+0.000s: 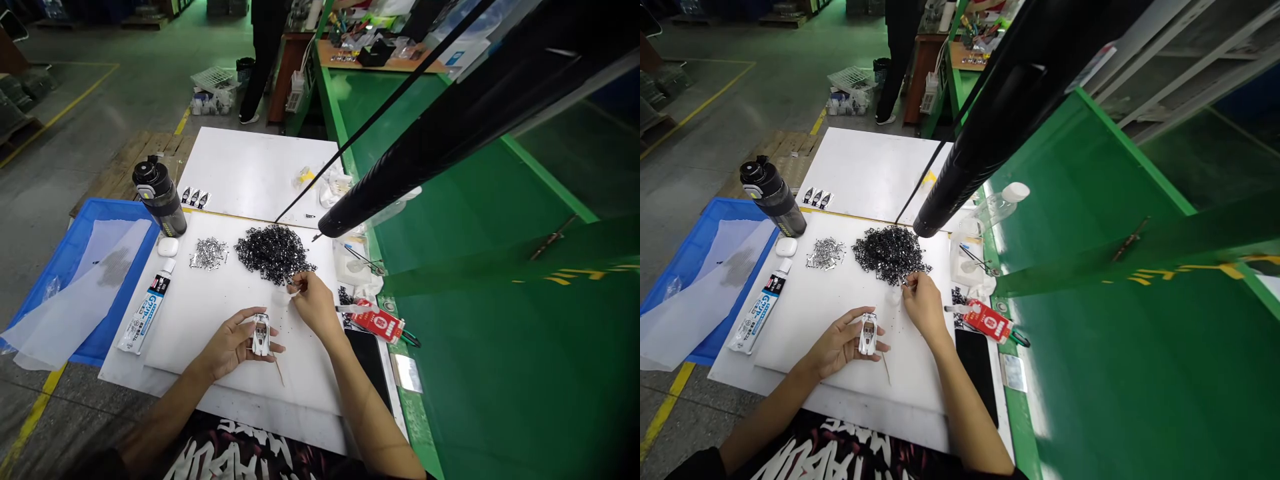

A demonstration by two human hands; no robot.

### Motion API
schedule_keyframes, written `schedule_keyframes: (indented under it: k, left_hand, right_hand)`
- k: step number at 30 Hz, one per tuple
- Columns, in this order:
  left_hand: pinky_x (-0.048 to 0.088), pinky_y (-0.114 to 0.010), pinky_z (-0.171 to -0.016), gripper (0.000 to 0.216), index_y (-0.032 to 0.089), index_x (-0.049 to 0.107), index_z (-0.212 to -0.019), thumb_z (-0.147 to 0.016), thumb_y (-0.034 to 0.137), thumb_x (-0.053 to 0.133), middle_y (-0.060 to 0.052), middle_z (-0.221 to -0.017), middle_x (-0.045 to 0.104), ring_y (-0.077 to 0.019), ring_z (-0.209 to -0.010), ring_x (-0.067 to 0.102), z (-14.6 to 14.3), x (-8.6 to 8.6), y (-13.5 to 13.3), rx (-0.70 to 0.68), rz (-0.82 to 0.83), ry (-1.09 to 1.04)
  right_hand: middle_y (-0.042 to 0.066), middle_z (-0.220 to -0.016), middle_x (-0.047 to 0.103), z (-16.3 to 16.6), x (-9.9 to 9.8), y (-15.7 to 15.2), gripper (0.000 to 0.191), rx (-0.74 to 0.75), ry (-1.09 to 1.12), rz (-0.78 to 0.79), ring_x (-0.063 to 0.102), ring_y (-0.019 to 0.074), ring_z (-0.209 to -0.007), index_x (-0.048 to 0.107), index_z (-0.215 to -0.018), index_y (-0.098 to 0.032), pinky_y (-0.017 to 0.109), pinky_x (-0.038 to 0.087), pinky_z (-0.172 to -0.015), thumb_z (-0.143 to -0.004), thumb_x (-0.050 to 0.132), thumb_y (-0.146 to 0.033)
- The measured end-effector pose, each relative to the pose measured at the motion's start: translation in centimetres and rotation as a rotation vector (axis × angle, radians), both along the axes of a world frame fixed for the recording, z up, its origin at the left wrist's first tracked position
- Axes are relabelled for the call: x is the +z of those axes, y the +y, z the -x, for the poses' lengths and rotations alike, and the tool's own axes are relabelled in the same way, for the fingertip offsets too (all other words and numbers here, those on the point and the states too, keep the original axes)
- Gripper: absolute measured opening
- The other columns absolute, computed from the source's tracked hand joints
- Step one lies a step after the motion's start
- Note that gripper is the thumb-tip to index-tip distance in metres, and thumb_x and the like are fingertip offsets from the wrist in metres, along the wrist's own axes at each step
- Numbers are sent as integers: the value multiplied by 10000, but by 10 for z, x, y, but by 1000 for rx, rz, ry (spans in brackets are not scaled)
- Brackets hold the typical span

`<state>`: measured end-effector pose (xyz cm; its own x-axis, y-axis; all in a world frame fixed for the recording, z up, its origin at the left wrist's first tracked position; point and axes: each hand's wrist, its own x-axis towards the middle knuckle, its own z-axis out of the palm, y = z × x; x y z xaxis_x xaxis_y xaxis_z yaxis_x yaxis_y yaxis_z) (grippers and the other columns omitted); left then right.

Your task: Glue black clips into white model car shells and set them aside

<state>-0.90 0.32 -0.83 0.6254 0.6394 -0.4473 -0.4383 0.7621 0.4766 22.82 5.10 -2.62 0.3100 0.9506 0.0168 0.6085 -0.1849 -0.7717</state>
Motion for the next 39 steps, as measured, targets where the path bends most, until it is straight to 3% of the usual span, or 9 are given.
schedule_keyframes:
  k: [3,7,11,14,18,22,26,34,39]
  left_hand:
    - [692,-408,-807,550,267,778,-1292,-823,486,963,-120,-1097,856,-362,-1007,872,0,-1,0,3,0,-3]
    - [687,-420,-824,547,247,757,-1329,-861,465,936,-136,-1131,848,-370,-1030,866,1,-4,-1,7,-3,-15]
    - [673,-454,-879,545,246,760,-1331,-862,462,936,-140,-1145,845,-379,-1047,860,1,-1,-1,10,16,-1]
    - [660,-468,-938,532,242,772,-1290,-838,452,958,-143,-1156,848,-373,-1066,856,0,3,0,21,31,28]
    - [648,-428,-975,518,242,779,-1246,-812,440,981,-132,-1168,853,-323,-1059,852,-1,8,0,21,32,77]
    - [653,-350,-895,578,234,776,-1229,-758,470,1015,-130,-1127,869,-243,-957,833,0,10,0,30,32,110]
    - [647,-312,-849,593,245,774,-1207,-728,482,1031,-112,-1095,873,-202,-884,815,-1,13,0,49,36,129]
    - [644,-296,-839,581,232,756,-1193,-739,473,1028,-105,-1081,870,-212,-928,828,-1,11,0,46,16,129]
    - [649,-308,-779,600,211,721,-1215,-771,496,1005,-131,-1152,863,-258,-968,846,4,4,-1,16,-29,130]
  right_hand:
    - [24,-778,682,1,1,1,96,1,10,-37,584,212,-665,602,-899,-261,373,490,-687,-819,642,-299]
    - [63,-850,695,6,14,-15,210,-85,-30,-184,636,246,-741,699,-1046,-257,423,555,-743,-921,603,-396]
    - [101,-934,771,20,30,-63,263,-276,-101,-361,720,281,-798,771,-1089,-264,483,631,-801,-1012,647,-483]
    - [76,-1012,854,41,33,-105,190,-354,-149,-445,823,296,-823,838,-1106,-286,457,704,-797,-1006,746,-418]
    - [-6,-1017,873,71,30,-132,293,-229,-145,-483,851,288,-768,832,-1255,-397,390,747,-682,-994,778,-275]
    - [-1,-1012,852,89,28,-125,527,-25,-63,-544,842,285,-774,736,-1414,-505,427,765,-675,-1015,700,-163]
    - [32,-983,820,96,27,-117,643,7,-82,-544,821,314,-789,664,-1489,-558,479,753,-635,-997,693,-145]
    - [57,-986,776,97,29,-119,542,68,-105,-489,790,309,-824,726,-1423,-504,477,739,-637,-1008,667,-159]
    - [110,-1119,716,97,28,-127,476,129,-205,-435,760,289,-1000,716,-1476,-360,434,735,-740,-1045,640,-174]
